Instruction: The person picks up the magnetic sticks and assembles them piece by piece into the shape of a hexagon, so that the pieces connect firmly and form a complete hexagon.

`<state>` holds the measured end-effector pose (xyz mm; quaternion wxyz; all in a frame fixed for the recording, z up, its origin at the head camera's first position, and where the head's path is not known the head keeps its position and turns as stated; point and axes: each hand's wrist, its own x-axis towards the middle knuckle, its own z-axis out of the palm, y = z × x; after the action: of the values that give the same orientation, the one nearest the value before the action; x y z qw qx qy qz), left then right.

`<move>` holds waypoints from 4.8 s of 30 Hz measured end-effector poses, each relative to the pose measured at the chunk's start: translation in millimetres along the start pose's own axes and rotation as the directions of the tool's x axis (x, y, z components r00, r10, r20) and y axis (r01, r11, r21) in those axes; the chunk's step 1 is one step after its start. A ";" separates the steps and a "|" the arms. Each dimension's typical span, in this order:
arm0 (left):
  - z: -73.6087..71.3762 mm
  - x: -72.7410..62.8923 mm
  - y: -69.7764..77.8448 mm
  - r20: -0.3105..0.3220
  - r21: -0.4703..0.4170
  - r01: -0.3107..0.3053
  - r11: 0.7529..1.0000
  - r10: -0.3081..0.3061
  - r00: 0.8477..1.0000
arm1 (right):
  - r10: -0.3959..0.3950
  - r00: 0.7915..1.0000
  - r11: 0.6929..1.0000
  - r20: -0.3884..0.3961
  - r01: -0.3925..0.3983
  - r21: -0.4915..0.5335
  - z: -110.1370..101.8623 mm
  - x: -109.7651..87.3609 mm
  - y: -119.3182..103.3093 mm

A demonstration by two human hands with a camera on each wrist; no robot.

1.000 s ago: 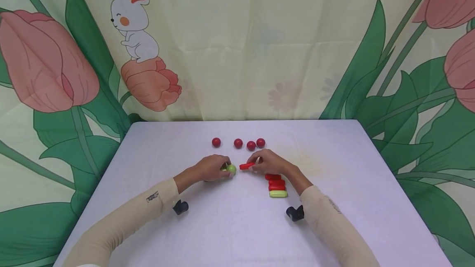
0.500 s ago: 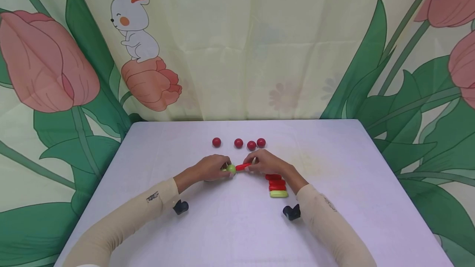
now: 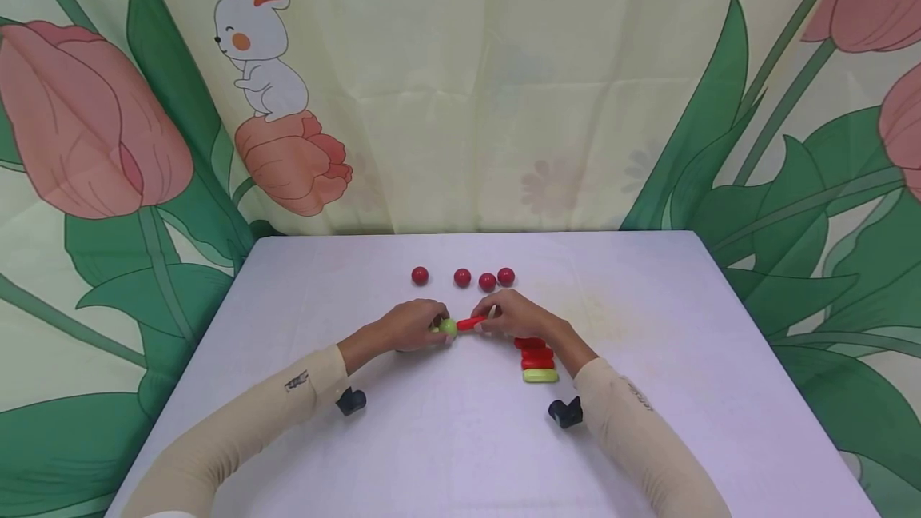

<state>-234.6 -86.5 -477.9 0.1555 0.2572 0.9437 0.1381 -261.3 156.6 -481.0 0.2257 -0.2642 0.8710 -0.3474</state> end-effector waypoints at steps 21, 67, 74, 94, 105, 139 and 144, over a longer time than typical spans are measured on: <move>0.8 0.8 -0.1 -0.005 0.010 0.003 1.000 -0.003 1.000 | -0.005 1.000 1.000 -0.020 0.005 0.001 -1.3 -0.3 -0.7; 0.2 1.8 -0.8 0.012 -0.001 0.003 1.000 -0.003 1.000 | 0.081 0.989 0.985 -0.124 -0.098 -0.141 -68.4 17.5 32.8; 0.7 2.0 -1.5 0.007 0.002 -0.003 1.000 0.003 1.000 | 0.070 0.990 0.976 -0.126 -0.094 -0.196 -64.0 23.1 34.8; -0.8 2.3 0.0 0.027 0.006 0.004 1.000 -0.004 1.000 | 0.069 0.985 0.974 -0.159 -0.101 -0.203 -52.3 29.4 36.1; -0.9 1.6 1.3 0.034 0.003 0.005 1.000 -0.005 0.999 | 0.089 0.985 0.974 -0.147 -0.117 -0.193 -50.3 31.9 36.8; -2.6 4.4 -0.8 0.044 0.011 0.016 1.000 -0.017 0.999 | 0.085 0.988 0.974 -0.133 -0.110 -0.199 -56.6 9.8 39.8; -1.7 3.8 -1.2 0.047 0.003 0.005 1.000 -0.005 0.999 | 0.088 0.987 0.971 -0.136 -0.116 -0.211 -53.0 6.9 39.5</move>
<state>-238.9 -85.7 -477.6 0.1779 0.2583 0.9406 0.1303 -309.1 202.5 -476.3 0.1579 -0.2199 0.9287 -0.2536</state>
